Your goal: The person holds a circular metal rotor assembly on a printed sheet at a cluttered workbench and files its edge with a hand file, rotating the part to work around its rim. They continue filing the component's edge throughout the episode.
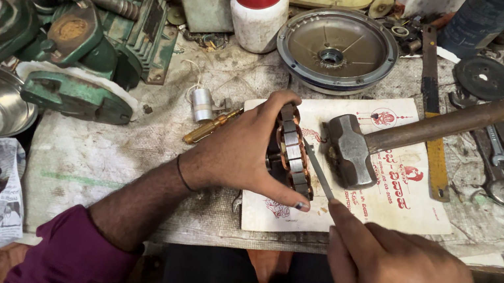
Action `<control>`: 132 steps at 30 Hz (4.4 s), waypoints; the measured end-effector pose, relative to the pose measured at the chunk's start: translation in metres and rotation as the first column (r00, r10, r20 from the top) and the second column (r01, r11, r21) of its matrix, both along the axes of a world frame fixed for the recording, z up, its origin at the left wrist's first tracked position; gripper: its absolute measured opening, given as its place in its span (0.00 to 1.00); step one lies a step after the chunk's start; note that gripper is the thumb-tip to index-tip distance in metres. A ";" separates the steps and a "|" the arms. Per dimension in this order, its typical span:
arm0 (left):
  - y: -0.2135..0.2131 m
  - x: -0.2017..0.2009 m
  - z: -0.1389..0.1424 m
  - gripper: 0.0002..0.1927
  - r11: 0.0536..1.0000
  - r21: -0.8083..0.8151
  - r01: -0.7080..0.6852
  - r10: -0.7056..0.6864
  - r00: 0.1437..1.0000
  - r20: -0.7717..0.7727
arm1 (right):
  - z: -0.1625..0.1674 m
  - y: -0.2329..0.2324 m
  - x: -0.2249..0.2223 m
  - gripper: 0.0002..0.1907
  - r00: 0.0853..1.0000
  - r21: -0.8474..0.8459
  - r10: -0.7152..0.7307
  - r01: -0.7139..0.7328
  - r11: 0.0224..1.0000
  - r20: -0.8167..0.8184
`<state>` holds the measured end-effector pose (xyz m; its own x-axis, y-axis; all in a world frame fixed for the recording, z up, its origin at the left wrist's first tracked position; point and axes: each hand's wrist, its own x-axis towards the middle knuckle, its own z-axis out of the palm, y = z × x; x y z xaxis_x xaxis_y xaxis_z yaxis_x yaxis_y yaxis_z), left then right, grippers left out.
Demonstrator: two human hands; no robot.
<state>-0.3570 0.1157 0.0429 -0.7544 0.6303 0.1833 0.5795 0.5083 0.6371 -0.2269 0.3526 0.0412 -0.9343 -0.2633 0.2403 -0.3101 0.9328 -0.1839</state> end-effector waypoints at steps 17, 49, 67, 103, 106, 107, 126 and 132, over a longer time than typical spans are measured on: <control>0.000 -0.005 -0.001 0.64 1.000 -0.020 0.013 -0.011 0.998 0.066 | -0.006 0.004 -0.005 0.19 0.999 0.039 0.004 -0.002 0.999 -0.053; 0.001 -0.006 0.009 0.64 1.000 0.004 0.002 -0.002 1.000 0.025 | 0.005 0.001 -0.013 0.20 0.999 0.083 -0.038 0.035 0.996 0.033; 0.004 -0.001 0.015 0.64 0.999 -0.026 -0.036 0.038 0.998 0.047 | 0.008 -0.002 -0.008 0.22 1.000 0.036 -0.012 0.012 0.999 -0.003; -0.008 -0.009 0.020 0.64 1.000 0.018 0.013 -0.015 0.996 0.084 | -0.004 -0.003 -0.020 0.22 0.997 0.016 -0.029 0.028 0.999 0.070; -0.009 -0.010 0.020 0.65 1.000 -0.008 -0.003 0.003 1.000 0.023 | -0.007 -0.005 -0.021 0.22 0.999 -0.011 -0.012 0.012 1.000 0.042; -0.009 -0.010 0.019 0.65 1.000 -0.019 -0.018 0.019 0.999 0.037 | -0.007 -0.006 -0.020 0.22 1.000 -0.040 0.006 -0.007 0.999 -0.003; -0.002 -0.009 0.026 0.65 0.997 -0.056 -0.062 0.065 0.997 0.046 | 0.000 -0.015 -0.023 0.19 0.998 0.029 -0.041 0.040 0.999 0.039; -0.004 0.001 0.033 0.66 0.994 -0.083 -0.073 0.081 0.993 0.090 | 0.007 -0.021 -0.010 0.20 1.000 -0.086 0.005 -0.004 0.996 0.006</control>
